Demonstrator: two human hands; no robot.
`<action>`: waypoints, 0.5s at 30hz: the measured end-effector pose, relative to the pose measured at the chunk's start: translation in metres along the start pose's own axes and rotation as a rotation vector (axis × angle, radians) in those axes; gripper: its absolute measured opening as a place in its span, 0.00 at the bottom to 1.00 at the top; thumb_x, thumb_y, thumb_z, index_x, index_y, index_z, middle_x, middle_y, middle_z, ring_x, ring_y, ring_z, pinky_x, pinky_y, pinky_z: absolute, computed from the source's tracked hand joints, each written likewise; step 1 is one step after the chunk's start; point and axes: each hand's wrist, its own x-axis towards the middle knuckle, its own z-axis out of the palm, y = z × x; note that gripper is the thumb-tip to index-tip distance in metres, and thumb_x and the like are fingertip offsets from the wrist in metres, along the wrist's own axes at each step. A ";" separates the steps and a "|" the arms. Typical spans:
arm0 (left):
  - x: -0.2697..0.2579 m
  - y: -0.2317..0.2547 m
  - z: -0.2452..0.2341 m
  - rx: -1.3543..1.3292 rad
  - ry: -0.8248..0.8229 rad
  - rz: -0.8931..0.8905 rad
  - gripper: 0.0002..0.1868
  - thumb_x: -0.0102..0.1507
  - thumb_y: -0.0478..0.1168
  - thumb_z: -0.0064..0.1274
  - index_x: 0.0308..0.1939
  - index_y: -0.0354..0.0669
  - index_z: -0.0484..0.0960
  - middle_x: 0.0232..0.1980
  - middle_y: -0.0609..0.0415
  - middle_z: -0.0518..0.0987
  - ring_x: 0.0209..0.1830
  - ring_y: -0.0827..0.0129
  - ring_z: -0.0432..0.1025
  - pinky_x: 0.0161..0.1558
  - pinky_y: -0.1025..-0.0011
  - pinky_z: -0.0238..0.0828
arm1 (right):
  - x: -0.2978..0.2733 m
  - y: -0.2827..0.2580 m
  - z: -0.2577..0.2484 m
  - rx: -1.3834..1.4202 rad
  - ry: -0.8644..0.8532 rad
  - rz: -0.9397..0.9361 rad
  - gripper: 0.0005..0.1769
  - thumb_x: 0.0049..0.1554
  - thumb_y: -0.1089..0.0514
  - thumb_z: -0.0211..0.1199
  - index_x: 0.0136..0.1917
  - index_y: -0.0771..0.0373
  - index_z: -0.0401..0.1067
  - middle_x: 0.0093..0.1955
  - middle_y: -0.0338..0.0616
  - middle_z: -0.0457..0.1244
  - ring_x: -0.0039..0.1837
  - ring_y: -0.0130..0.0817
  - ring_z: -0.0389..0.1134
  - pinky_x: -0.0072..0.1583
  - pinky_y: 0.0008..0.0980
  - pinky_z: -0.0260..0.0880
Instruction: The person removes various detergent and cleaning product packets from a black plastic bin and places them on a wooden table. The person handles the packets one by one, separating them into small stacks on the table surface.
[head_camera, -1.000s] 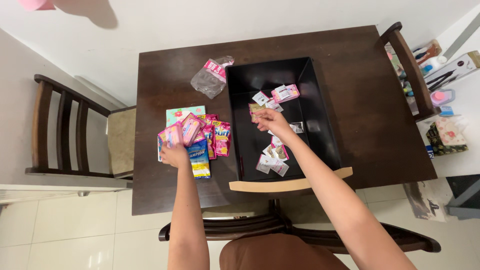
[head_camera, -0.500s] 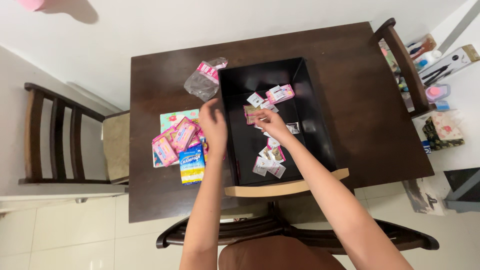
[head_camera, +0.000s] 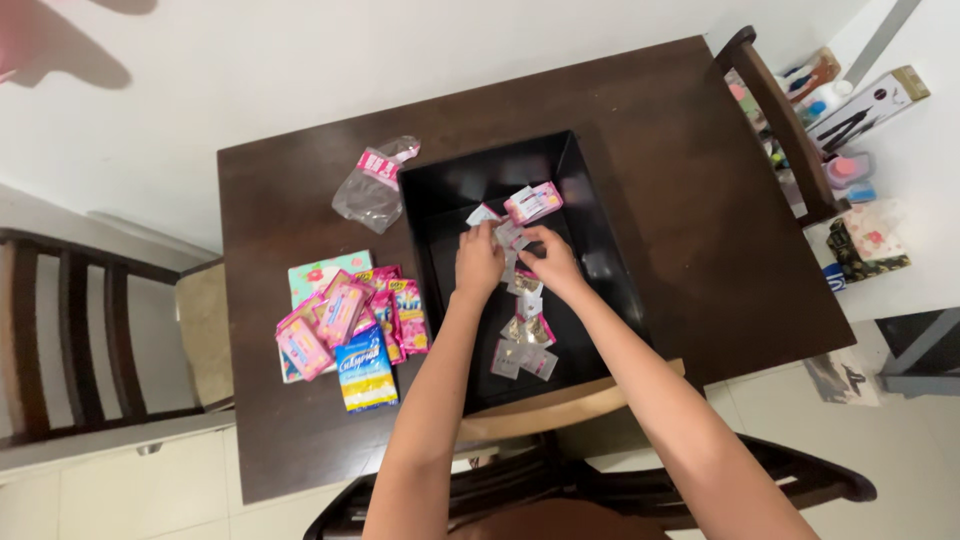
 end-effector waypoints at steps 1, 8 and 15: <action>0.007 -0.007 0.011 0.039 -0.052 -0.005 0.26 0.55 0.31 0.58 0.58 0.45 0.76 0.56 0.43 0.78 0.59 0.45 0.69 0.60 0.54 0.68 | 0.004 0.002 -0.002 -0.020 0.002 0.014 0.27 0.51 0.60 0.72 0.63 0.60 0.72 0.61 0.49 0.68 0.56 0.41 0.71 0.58 0.39 0.72; 0.049 -0.036 0.076 0.197 -0.226 -0.097 0.39 0.52 0.34 0.63 0.66 0.43 0.65 0.70 0.45 0.65 0.73 0.48 0.57 0.67 0.54 0.62 | 0.013 0.026 -0.006 -0.068 0.013 0.077 0.34 0.50 0.59 0.73 0.68 0.59 0.67 0.67 0.53 0.63 0.63 0.50 0.68 0.62 0.42 0.71; 0.072 -0.034 0.115 0.216 -0.114 -0.091 0.42 0.58 0.37 0.63 0.74 0.45 0.60 0.77 0.48 0.62 0.80 0.53 0.54 0.71 0.53 0.60 | 0.010 0.033 -0.011 -0.048 0.077 0.038 0.33 0.50 0.62 0.73 0.68 0.59 0.67 0.68 0.52 0.63 0.65 0.50 0.68 0.62 0.41 0.71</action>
